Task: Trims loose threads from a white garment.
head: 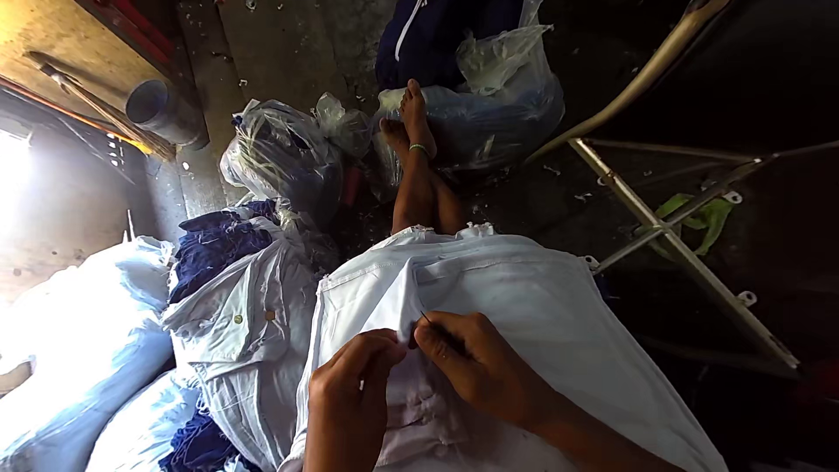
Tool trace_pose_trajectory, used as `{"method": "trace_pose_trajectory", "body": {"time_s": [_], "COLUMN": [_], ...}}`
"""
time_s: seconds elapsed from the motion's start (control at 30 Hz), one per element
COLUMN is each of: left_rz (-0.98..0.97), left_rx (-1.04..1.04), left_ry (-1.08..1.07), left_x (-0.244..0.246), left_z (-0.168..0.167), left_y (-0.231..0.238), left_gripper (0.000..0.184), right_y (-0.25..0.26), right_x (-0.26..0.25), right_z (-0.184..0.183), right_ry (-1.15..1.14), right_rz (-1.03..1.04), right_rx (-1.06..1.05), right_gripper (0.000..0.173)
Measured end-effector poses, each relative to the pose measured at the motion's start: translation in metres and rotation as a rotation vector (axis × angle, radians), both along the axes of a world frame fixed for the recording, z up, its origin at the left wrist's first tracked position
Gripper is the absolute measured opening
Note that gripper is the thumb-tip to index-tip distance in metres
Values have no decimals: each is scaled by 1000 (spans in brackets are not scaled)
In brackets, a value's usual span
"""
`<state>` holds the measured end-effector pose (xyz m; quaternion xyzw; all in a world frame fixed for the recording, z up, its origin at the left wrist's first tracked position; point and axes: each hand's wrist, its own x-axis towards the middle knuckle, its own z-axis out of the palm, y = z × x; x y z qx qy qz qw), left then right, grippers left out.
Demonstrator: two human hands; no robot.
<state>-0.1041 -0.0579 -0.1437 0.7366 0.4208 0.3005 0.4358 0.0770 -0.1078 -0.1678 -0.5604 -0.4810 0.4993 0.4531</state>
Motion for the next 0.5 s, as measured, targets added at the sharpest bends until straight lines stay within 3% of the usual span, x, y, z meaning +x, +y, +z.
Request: {"method": "trace_pose_trajectory", "body": {"time_s": [0.23,0.37,0.43,0.5], "left_rz": [37,19,20,20], "left_rx": [-86,-74,-82,-71], "left_ry": [-42,-26,0,41], "left_x": [8,8,9,11], "left_z": [-1,0,1,0], "left_y": [-6,-9,-10,-10], "left_gripper": [27,20,13,20], "right_y": [1,1,1,1], "right_x": [7,6,4,5], "right_z": [8,4,3,4], "right_ry": [258,151,112,128], "right_rz": [-10,-42,-26,-16], "right_rx": [-266,-227,-201,-219], "right_gripper": [31,15,15,18]}}
